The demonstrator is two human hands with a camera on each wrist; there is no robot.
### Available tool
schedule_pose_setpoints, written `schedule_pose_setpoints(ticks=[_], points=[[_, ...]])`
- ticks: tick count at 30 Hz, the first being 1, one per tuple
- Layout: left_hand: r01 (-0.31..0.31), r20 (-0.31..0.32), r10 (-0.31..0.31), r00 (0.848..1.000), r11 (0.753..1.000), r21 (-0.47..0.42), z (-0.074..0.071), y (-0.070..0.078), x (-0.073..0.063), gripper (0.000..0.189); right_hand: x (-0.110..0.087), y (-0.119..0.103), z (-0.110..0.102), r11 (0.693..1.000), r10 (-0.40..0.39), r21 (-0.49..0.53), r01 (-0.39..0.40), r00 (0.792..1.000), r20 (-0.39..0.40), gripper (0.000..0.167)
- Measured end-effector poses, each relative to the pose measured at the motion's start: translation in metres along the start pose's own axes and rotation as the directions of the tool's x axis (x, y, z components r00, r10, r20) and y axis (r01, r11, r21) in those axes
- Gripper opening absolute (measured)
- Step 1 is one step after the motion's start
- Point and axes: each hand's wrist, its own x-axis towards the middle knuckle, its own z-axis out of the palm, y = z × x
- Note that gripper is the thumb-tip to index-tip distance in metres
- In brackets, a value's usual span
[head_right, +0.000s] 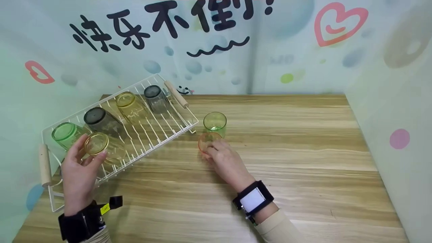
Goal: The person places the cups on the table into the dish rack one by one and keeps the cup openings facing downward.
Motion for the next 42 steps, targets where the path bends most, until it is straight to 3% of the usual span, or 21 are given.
schedule_pose_setpoints(ticks=[4,9,14,24,32,42], points=[[0.002,-0.022,-0.002,1.000,0.999,0.039,-0.002,-0.004,0.001,0.075,0.000,0.001,0.001,1.000,-0.018,-0.023,0.017,1.000,-0.019,0.027],[-0.033,-0.052,0.039,0.998,0.994,0.108,-0.003,-0.010,0.000,0.073,0.000,0.000,0.001,0.999,-0.016,-0.039,0.015,1.000,-0.018,0.027],[-0.027,-0.039,0.036,0.999,0.979,0.200,-0.002,-0.012,-0.001,0.074,0.001,-0.001,0.001,0.998,-0.018,-0.060,0.017,1.000,-0.016,0.026],[-0.048,0.048,0.031,0.998,0.911,0.410,0.002,-0.013,0.001,0.076,0.001,-0.001,0.000,0.998,-0.005,-0.055,0.005,1.000,-0.005,0.027],[-0.092,0.087,0.060,0.994,0.897,0.432,0.002,-0.018,0.004,0.072,-0.001,-0.001,0.002,0.999,-0.012,-0.045,0.011,0.999,-0.034,0.026],[-0.044,0.127,-0.018,0.992,0.882,0.468,0.003,-0.015,0.007,0.075,-0.001,0.000,0.002,0.996,-0.021,-0.092,0.015,0.998,-0.065,0.026]])
